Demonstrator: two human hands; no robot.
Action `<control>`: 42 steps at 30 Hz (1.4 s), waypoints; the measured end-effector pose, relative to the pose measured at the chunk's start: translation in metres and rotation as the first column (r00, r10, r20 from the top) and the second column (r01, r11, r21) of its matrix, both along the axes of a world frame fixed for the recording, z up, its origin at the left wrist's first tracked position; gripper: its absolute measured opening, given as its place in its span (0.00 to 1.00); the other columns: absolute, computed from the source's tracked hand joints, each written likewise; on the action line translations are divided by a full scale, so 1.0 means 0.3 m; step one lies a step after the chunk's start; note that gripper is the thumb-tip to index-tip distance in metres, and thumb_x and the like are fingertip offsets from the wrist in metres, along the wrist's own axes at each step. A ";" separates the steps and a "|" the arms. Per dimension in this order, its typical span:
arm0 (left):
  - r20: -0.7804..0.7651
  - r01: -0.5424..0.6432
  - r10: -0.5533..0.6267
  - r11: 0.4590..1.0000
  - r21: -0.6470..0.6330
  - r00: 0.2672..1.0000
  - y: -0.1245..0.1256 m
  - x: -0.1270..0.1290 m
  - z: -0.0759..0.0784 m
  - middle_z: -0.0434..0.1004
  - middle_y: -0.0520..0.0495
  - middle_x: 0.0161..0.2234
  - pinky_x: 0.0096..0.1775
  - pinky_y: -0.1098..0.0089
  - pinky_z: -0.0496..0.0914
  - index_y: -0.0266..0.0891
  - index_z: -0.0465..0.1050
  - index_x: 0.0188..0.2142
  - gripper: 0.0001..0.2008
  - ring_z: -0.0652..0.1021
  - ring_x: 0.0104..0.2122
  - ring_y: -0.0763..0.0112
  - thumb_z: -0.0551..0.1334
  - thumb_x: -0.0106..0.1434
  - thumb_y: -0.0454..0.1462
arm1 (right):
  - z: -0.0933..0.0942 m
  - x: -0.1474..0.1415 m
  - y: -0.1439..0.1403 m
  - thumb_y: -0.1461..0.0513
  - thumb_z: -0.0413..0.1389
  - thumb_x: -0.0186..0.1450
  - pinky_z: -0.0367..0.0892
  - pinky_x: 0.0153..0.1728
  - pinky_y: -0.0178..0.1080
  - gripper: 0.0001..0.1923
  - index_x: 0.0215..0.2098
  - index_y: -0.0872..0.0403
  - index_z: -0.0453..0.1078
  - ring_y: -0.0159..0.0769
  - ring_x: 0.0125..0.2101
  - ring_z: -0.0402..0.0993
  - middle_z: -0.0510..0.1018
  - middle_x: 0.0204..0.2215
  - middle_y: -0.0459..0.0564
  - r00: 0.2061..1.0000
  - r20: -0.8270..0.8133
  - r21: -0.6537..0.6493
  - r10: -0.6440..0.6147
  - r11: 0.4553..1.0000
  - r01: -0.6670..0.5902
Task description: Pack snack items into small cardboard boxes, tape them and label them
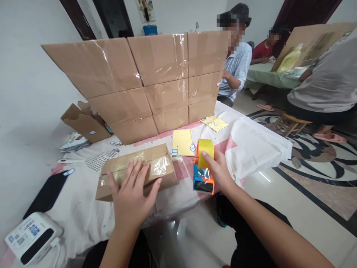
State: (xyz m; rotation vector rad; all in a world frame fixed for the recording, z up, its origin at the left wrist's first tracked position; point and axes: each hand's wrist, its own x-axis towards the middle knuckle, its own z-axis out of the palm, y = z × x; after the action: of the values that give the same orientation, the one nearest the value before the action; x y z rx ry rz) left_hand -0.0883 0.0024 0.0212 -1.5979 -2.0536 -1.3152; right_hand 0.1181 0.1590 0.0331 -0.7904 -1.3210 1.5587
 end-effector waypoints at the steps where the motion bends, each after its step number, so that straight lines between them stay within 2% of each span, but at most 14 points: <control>1: 0.020 0.020 -0.020 0.999 0.026 1.000 -0.004 0.020 -0.008 0.72 0.46 0.61 0.67 0.43 0.29 0.53 0.75 0.57 0.29 0.65 0.64 0.41 0.73 0.55 0.39 | 0.003 -0.002 -0.007 0.46 0.61 0.63 0.75 0.34 0.40 0.22 0.45 0.53 0.71 0.42 0.36 0.80 0.81 0.39 0.52 1.000 -0.008 0.006 -0.002 1.000 0.002; 3: 0.032 0.086 -0.088 0.995 0.060 0.996 -0.009 0.078 -0.027 0.78 0.46 0.54 0.67 0.44 0.40 0.53 0.79 0.52 0.25 0.72 0.58 0.42 0.74 0.53 0.37 | 0.004 -0.007 -0.024 0.46 0.60 0.64 0.76 0.35 0.40 0.21 0.44 0.52 0.71 0.42 0.37 0.80 0.81 0.39 0.51 1.000 -0.028 0.008 0.008 1.000 -0.008; 5: 0.062 0.182 -0.184 0.983 0.036 0.981 -0.010 0.156 -0.048 0.81 0.45 0.44 0.61 0.48 0.56 0.53 0.81 0.47 0.20 0.77 0.47 0.47 0.73 0.53 0.38 | 0.001 -0.012 -0.046 0.45 0.57 0.65 0.76 0.35 0.40 0.20 0.43 0.52 0.71 0.42 0.36 0.79 0.80 0.36 0.50 0.999 -0.042 0.018 0.023 1.000 -0.023; 8: 0.281 0.305 -0.280 0.951 -0.049 0.918 0.000 0.262 -0.073 0.77 0.43 0.41 0.47 0.57 0.68 0.52 0.80 0.49 0.17 0.76 0.42 0.53 0.69 0.59 0.42 | -0.010 -0.016 -0.079 0.44 0.53 0.68 0.75 0.35 0.41 0.20 0.44 0.50 0.71 0.42 0.36 0.78 0.79 0.34 0.49 0.999 -0.002 0.065 0.038 0.997 -0.038; 10: 0.444 0.346 -0.270 0.933 -0.099 0.854 0.009 0.298 -0.078 0.74 0.43 0.43 0.45 0.60 0.69 0.51 0.79 0.50 0.16 0.75 0.44 0.56 0.66 0.62 0.44 | -0.020 -0.015 -0.096 0.43 0.50 0.70 0.74 0.34 0.41 0.21 0.44 0.50 0.71 0.41 0.35 0.77 0.78 0.33 0.49 0.997 0.042 0.110 0.057 0.992 -0.061; 13: 0.633 0.409 -0.231 0.901 -0.149 0.739 0.023 0.299 -0.078 0.70 0.45 0.40 0.47 0.63 0.67 0.48 0.81 0.41 0.09 0.73 0.44 0.60 0.64 0.64 0.43 | -0.038 -0.007 -0.110 0.42 0.45 0.72 0.71 0.31 0.41 0.24 0.38 0.51 0.69 0.39 0.30 0.73 0.74 0.28 0.49 0.992 0.088 0.198 0.089 0.974 -0.105; 17: 0.889 0.529 -0.183 0.845 -0.076 0.420 0.032 0.279 -0.089 0.68 0.49 0.32 0.38 0.69 0.64 0.42 0.81 0.30 0.07 0.70 0.35 0.68 0.69 0.60 0.43 | -0.067 -0.003 -0.111 0.44 0.40 0.74 0.62 0.25 0.40 0.25 0.28 0.50 0.60 0.34 0.23 0.61 0.63 0.21 0.44 0.976 0.185 0.356 0.117 0.917 -0.178; 19: 0.941 0.522 -0.145 0.852 -0.038 0.305 0.029 0.278 -0.093 0.65 0.51 0.28 0.34 0.71 0.61 0.40 0.76 0.24 0.11 0.67 0.31 0.72 0.71 0.58 0.42 | -0.084 -0.007 -0.107 0.46 0.39 0.75 0.58 0.24 0.39 0.24 0.26 0.50 0.56 0.33 0.21 0.57 0.59 0.20 0.43 0.976 0.194 0.402 0.096 0.900 -0.168; 22: 0.971 0.477 -0.105 0.879 -0.012 0.217 0.017 0.282 -0.086 0.59 0.53 0.26 0.32 0.72 0.57 0.37 0.67 0.19 0.18 0.62 0.29 0.75 0.71 0.58 0.41 | -0.102 -0.015 -0.100 0.48 0.39 0.76 0.55 0.24 0.39 0.24 0.25 0.50 0.53 0.32 0.21 0.54 0.58 0.19 0.42 0.980 0.200 0.504 0.005 0.857 -0.108; 26: 0.990 0.497 -0.045 0.867 -0.026 0.131 0.005 0.290 -0.066 0.57 0.53 0.26 0.33 0.72 0.57 0.37 0.64 0.20 0.20 0.60 0.30 0.74 0.70 0.60 0.42 | -0.097 -0.021 -0.094 0.50 0.39 0.77 0.53 0.25 0.39 0.24 0.25 0.50 0.50 0.30 0.20 0.52 0.55 0.19 0.41 0.968 0.206 0.600 -0.143 0.800 -0.009; 30: 0.994 0.546 -0.024 0.837 -0.039 0.108 -0.002 0.302 -0.058 0.57 0.53 0.28 0.34 0.72 0.57 0.37 0.66 0.21 0.18 0.61 0.31 0.74 0.68 0.62 0.43 | -0.081 -0.029 -0.080 0.48 0.40 0.76 0.55 0.24 0.38 0.25 0.24 0.50 0.50 0.30 0.21 0.53 0.55 0.20 0.42 0.952 0.189 0.548 -0.241 0.830 0.102; 34: 0.983 0.591 -0.021 0.801 -0.092 0.181 -0.015 0.322 -0.062 0.54 0.54 0.27 0.33 0.72 0.55 0.37 0.62 0.21 0.21 0.59 0.29 0.74 0.67 0.62 0.44 | -0.076 -0.033 -0.022 0.44 0.41 0.75 0.61 0.25 0.38 0.26 0.25 0.50 0.54 0.32 0.25 0.61 0.58 0.22 0.44 0.946 0.122 0.452 -0.302 0.865 0.218; 38: 0.975 0.644 -0.017 0.753 -0.132 0.220 -0.023 0.345 -0.066 0.53 0.54 0.26 0.32 0.71 0.55 0.38 0.59 0.21 0.22 0.59 0.28 0.74 0.66 0.63 0.45 | -0.077 -0.024 0.054 0.40 0.41 0.72 0.62 0.24 0.37 0.27 0.26 0.50 0.55 0.32 0.25 0.63 0.58 0.22 0.44 0.927 0.033 0.350 -0.374 0.873 0.339; 42: 0.965 0.662 0.010 0.726 -0.187 0.262 -0.022 0.347 -0.071 0.54 0.54 0.26 0.33 0.71 0.56 0.38 0.58 0.21 0.23 0.59 0.29 0.73 0.65 0.62 0.47 | -0.090 -0.015 0.087 0.38 0.43 0.70 0.64 0.24 0.37 0.28 0.27 0.50 0.57 0.33 0.25 0.65 0.61 0.23 0.44 0.924 0.022 0.280 -0.383 0.889 0.362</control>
State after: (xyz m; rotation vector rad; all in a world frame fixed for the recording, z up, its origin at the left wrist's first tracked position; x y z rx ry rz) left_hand 0.0157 -0.0042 -0.0001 -1.7901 -3.1547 -2.4265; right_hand 0.1136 0.1853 0.0062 -0.8756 -1.3110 1.0273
